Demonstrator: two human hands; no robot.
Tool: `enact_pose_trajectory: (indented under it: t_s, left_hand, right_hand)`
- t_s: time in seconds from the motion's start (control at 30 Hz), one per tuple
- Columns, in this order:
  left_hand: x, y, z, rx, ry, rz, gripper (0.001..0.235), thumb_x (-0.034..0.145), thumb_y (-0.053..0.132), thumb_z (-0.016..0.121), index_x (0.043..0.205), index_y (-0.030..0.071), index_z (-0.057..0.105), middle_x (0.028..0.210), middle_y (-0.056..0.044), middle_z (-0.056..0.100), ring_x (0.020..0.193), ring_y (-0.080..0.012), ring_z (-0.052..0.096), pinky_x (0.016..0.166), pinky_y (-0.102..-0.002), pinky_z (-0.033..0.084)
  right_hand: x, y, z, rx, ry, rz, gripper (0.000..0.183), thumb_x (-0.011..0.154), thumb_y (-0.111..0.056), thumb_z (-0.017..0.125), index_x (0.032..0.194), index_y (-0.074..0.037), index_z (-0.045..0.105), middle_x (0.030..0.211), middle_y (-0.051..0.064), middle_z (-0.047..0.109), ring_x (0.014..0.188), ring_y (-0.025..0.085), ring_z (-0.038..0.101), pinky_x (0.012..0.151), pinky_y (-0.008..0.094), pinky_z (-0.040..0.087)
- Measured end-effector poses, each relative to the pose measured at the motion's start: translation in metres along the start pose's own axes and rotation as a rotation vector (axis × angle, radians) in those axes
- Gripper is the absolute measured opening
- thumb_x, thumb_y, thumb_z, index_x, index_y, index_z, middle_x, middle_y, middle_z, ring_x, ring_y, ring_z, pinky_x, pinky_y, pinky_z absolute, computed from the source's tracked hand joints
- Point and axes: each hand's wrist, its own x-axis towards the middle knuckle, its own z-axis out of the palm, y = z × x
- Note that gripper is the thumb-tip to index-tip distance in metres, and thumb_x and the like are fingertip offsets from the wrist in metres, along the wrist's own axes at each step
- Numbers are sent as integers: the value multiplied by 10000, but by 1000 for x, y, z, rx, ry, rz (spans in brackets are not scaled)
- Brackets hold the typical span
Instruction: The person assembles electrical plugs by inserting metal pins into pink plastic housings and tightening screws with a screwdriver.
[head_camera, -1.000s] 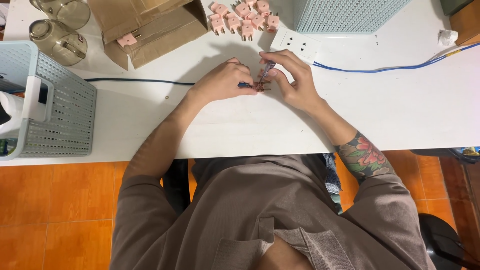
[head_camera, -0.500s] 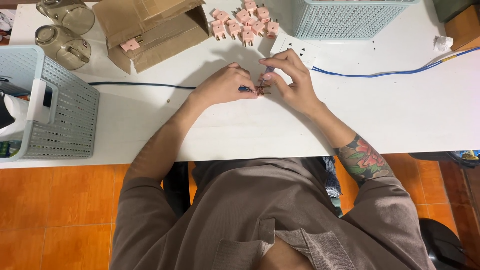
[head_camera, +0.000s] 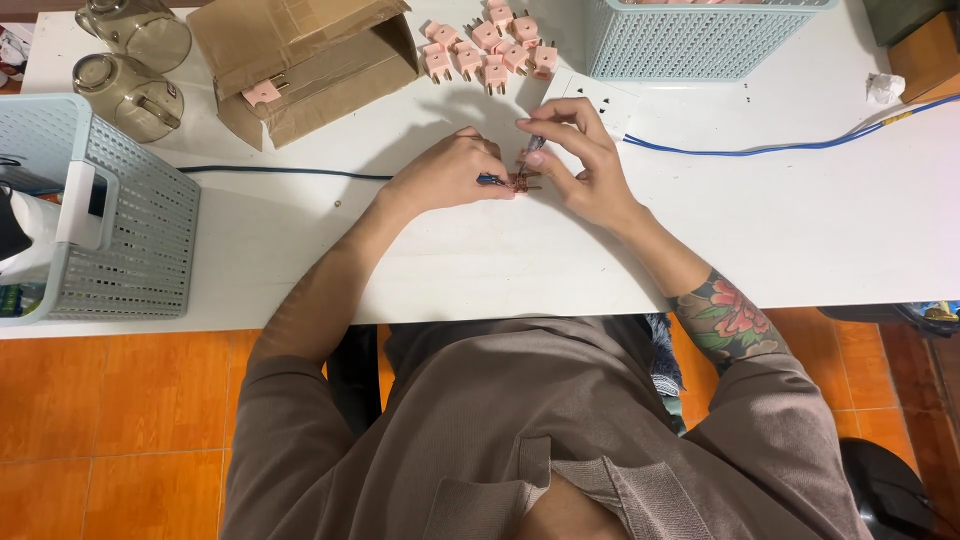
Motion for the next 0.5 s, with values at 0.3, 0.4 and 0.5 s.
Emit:
enact_pose_trajectory:
  t_s: [0.3, 0.4, 0.5]
  left_hand:
    - [0, 0, 0, -3, 11, 14, 245, 1063, 403, 901, 1020, 162, 916, 918, -124, 825, 929, -293, 794, 1001, -394, 556]
    - [1, -2, 1, -12, 14, 25, 239, 1070, 405, 899, 1014, 174, 920, 897, -102, 817, 890, -268, 782, 1013, -394, 549]
    - [1, -10, 10, -5, 26, 32, 267, 1071, 432, 901, 1027, 169, 921, 912, -114, 817, 904, -283, 777, 967, -399, 551]
  right_hand:
    - [-2, 1, 0, 19, 7, 28, 341, 1127, -55, 807, 1465, -25, 772, 1296, 183, 699, 1196, 361, 704, 1096, 566, 535]
    - [-8, 12, 3, 18, 24, 20, 297, 1157, -18, 728, 1450, -3, 776, 1211, 183, 728, 1138, 372, 741, 1064, 548, 555]
    - [0, -7, 2, 4, 2, 19, 352, 1207, -5, 626, 1548, -4, 712, 1290, 201, 724, 1171, 392, 727, 1072, 554, 543]
